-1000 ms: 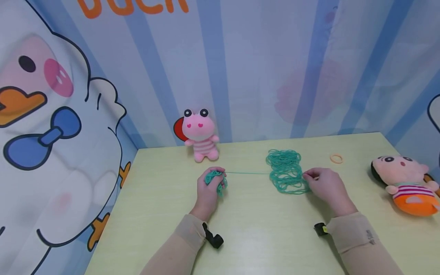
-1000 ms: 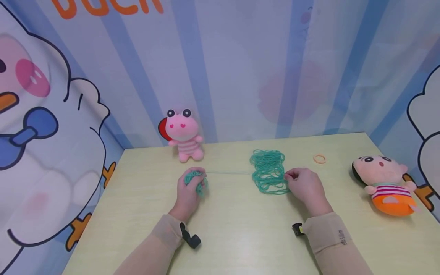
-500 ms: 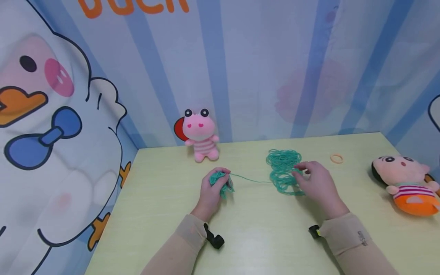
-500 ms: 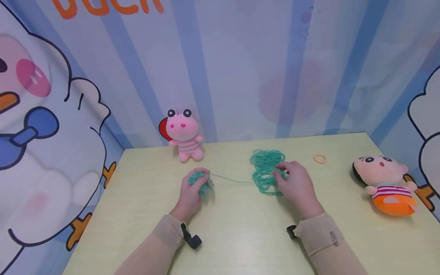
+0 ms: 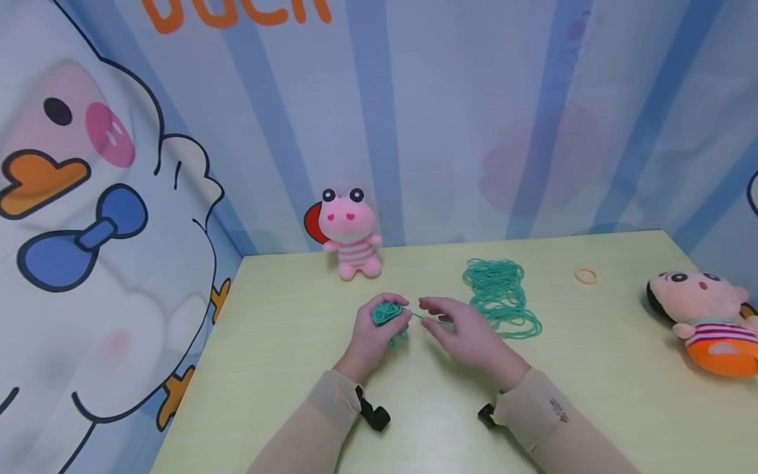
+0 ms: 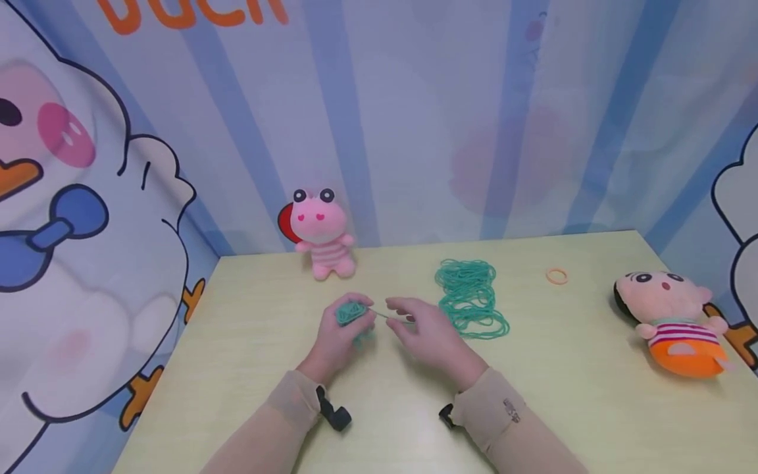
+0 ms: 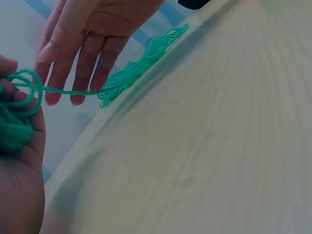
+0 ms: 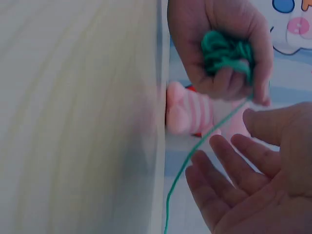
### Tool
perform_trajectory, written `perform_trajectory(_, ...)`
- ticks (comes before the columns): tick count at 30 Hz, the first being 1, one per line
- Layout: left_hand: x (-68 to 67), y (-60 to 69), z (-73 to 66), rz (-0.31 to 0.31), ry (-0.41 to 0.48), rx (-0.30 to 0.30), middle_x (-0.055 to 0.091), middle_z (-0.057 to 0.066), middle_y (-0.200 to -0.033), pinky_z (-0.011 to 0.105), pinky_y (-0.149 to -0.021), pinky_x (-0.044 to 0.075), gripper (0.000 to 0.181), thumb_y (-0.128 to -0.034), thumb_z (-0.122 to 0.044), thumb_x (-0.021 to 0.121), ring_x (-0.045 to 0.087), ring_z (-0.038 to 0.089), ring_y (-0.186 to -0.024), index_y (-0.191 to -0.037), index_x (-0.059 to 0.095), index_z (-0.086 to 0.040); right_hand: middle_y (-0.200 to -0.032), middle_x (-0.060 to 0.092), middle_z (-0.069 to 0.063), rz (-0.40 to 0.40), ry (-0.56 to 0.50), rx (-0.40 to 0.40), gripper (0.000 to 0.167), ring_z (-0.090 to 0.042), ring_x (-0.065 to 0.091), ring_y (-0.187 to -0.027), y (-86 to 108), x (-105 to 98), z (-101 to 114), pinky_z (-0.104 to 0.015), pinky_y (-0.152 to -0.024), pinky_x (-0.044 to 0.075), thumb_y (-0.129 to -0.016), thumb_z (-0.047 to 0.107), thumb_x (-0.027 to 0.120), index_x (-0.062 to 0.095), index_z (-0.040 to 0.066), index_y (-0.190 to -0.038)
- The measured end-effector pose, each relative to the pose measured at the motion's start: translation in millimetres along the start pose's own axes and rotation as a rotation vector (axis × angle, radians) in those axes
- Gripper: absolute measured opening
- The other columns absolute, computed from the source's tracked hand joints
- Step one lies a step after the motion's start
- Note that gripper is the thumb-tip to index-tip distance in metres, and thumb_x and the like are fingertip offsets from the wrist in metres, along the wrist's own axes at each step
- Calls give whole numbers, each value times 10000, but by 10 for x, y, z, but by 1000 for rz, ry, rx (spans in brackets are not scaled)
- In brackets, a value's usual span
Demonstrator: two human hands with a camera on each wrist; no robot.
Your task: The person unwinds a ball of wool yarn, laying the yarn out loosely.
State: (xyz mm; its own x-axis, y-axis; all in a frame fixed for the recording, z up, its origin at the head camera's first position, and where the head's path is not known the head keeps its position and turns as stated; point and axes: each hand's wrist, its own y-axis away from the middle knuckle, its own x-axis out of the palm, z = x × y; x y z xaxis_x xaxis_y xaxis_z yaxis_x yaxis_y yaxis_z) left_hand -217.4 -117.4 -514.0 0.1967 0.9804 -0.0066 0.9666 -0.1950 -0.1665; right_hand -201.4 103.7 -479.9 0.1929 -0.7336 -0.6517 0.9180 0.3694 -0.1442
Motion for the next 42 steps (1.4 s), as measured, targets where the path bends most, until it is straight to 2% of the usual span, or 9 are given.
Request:
perform_trajectory(8, 2, 21, 0, 0, 30, 2, 720, -1, -926, 212, -755, 620, 245, -1012, -19, 700, 697, 86, -762, -1242, 686, 65, -1167, 824, -43, -17, 40, 38, 216, -184, 775, -1028, -69, 120, 90, -437, -930, 661, -1088, 204, 708, 816, 115, -1253)
perform_trajectory(13, 7, -6, 32, -31, 4, -16, 721, -42, -826, 187, -698, 567, 300, -1031, -40, 685, 681, 71, -719, -1316, 713, 52, -1069, 824, -9, -146, 4, 33, 203, -163, 761, -965, -12, -2, 85, -376, -829, 639, -1103, 198, 683, 820, 133, -1238)
perform_trajectory(17, 14, -18, 35, -51, 38, -50, 742, -46, -821, 188, -725, 575, 291, -1049, -83, 692, 694, 81, -760, -1317, 744, 17, -1028, 821, -30, -266, -13, -2, 197, -183, 732, -908, 39, -146, 91, -302, -733, 575, -1108, 187, 672, 806, 110, -1230)
perform_trajectory(21, 21, -23, 31, -58, 66, -42, 747, -21, -845, 202, -788, 606, 240, -1075, -119, 671, 715, 104, -794, -1252, 761, 16, -1021, 820, -59, -369, -60, 8, 192, -200, 722, -890, 73, -268, 27, -244, -718, 569, -1110, 153, 662, 794, 81, -1230)
perform_trajectory(24, 19, -22, 33, -73, 68, -38, 712, -29, -818, 206, -730, 597, 254, -1089, -133, 641, 686, 100, -749, -1233, 735, 54, -1008, 821, -90, -440, -86, 18, 189, -216, 734, -883, 119, -376, -48, -201, -693, 573, -1106, 140, 665, 794, 53, -1213)
perform_trajectory(29, 17, -32, 33, -118, 86, -42, 685, -12, -812, 210, -680, 574, 312, -1096, -154, 625, 649, 89, -710, -1229, 690, 122, -999, 817, -126, -506, -84, 66, 236, -95, 711, -857, 241, -560, -222, -128, -699, 552, -1120, 213, 656, 788, 31, -1192)
perform_trajectory(32, 19, -40, 32, -140, 109, -38, 688, 31, -821, 230, -682, 592, 280, -1098, -159, 629, 663, 99, -700, -1191, 697, 95, -1022, 816, -145, -516, -64, 112, 274, 6, 671, -851, 332, -663, -328, -119, -686, 533, -1129, 266, 644, 783, 42, -1204)
perform_trajectory(35, 25, -46, 35, -160, 150, -35, 691, 49, -818, 240, -678, 611, 218, -1095, -160, 641, 669, 108, -690, -1144, 703, 43, -1052, 814, -161, -497, -26, 164, 311, 19, 652, -846, 416, -765, -421, -131, -683, 526, -1136, 304, 626, 779, 47, -1223)
perform_trajectory(42, 32, -55, 42, -227, 209, 10, 692, 75, -848, 218, -656, 607, 200, -1097, -148, 623, 671, 110, -693, -1057, 671, 42, -1144, 816, -184, -345, 85, 273, 382, -220, 720, -954, 544, -976, -611, -216, -736, 547, -1152, 328, 567, 754, 33, -1308)
